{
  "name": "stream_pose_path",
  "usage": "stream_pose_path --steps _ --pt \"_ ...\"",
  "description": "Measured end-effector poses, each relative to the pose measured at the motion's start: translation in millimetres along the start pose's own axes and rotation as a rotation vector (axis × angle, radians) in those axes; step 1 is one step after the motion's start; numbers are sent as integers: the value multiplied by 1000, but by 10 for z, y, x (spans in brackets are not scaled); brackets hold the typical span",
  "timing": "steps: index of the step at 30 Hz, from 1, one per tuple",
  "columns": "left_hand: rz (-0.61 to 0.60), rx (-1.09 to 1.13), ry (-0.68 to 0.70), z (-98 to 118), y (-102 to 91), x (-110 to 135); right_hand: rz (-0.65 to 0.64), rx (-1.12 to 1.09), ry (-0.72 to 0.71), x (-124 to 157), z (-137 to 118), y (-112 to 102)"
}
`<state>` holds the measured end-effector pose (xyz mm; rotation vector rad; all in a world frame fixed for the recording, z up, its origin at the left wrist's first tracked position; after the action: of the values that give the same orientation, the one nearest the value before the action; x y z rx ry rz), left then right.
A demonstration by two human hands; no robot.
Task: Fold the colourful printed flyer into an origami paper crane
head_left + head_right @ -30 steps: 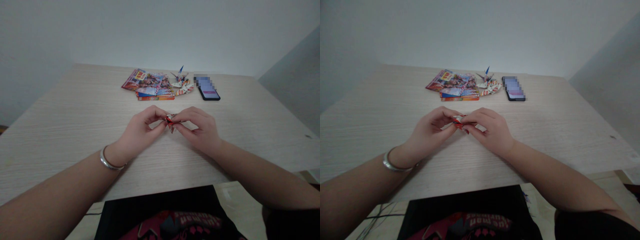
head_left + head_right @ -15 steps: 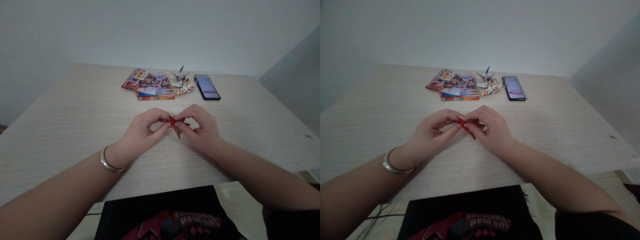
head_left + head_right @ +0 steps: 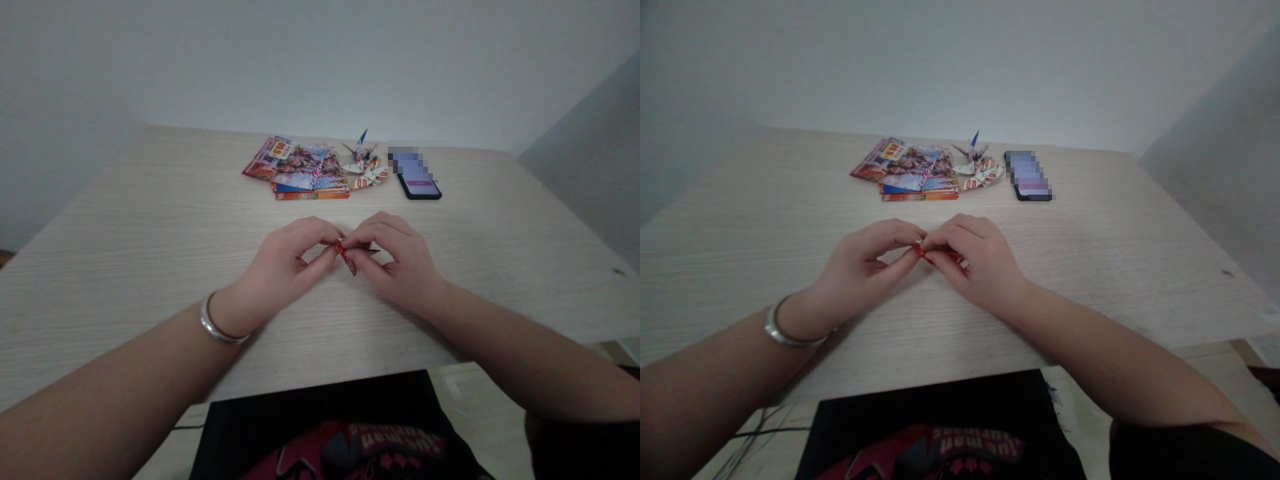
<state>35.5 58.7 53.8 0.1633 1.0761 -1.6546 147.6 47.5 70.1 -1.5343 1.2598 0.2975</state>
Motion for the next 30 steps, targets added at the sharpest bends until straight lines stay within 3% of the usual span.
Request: stream_pose_path --steps 9,15,19,26,30 --pt "-8 57 -51 -41 17 -3 -8 -115 41 -4 85 20" --pt "85 251 -246 -267 4 17 -4 -251 337 67 416 77" --pt "60 362 -259 -283 65 11 -50 -506 524 149 564 257" --pt "-22 286 -243 -185 101 -4 -112 -674 574 173 543 409" --pt "-52 365 -282 -238 191 20 -54 -639 592 162 568 364"
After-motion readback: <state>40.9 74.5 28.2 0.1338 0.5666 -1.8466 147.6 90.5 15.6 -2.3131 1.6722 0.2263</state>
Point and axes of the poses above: each hand's wrist, its own x-axis away from the middle knuckle, its own y-axis out of the palm, z = x × y, the point moved 10 cm from there along -x, towards the middle knuckle, and after that the axes turned 4 degrees about z, right-handed, at the moved point
